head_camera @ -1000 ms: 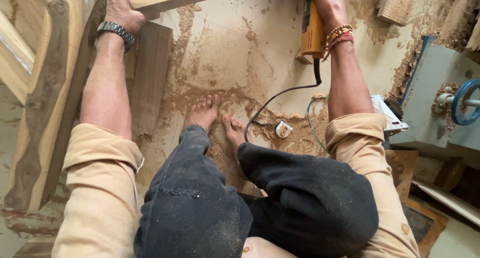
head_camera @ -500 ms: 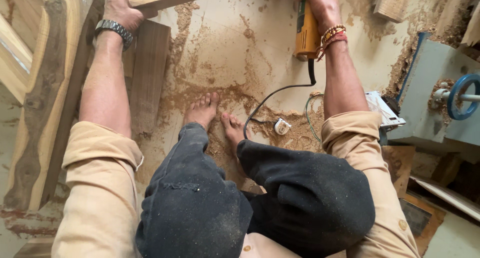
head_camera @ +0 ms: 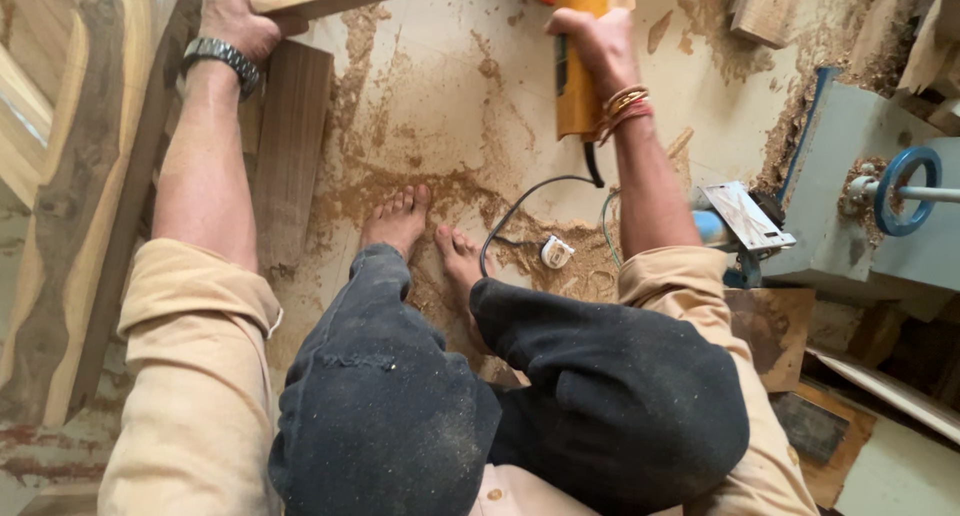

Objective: The person uses a handheld angle grinder to sand or grind the surface of wooden blocks while sitting on the floor in a workshop area.

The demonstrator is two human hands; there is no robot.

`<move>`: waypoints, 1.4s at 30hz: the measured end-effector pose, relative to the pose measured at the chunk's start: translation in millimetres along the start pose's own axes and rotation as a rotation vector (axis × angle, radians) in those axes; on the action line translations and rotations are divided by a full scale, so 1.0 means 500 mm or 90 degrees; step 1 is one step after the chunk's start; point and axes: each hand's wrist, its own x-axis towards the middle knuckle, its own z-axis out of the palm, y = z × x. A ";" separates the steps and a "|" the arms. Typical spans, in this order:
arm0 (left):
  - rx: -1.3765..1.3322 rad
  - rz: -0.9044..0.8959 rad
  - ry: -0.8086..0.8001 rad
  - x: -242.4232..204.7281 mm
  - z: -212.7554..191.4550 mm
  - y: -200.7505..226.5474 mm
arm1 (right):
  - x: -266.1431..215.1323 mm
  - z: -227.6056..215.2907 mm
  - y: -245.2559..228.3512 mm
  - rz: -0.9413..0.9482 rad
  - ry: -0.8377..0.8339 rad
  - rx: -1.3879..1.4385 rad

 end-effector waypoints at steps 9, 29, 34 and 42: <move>-0.073 0.007 -0.025 -0.002 -0.011 0.006 | -0.070 0.089 -0.067 0.022 -0.035 -0.106; -0.095 0.033 -0.005 -0.011 -0.010 -0.001 | -0.041 -0.024 -0.015 0.052 0.038 -0.010; -0.097 -0.006 -0.031 -0.009 -0.019 0.007 | -0.004 -0.067 0.001 0.088 0.062 -0.003; -0.013 0.041 0.033 0.001 -0.023 0.031 | 0.036 -0.115 0.005 0.017 0.076 0.007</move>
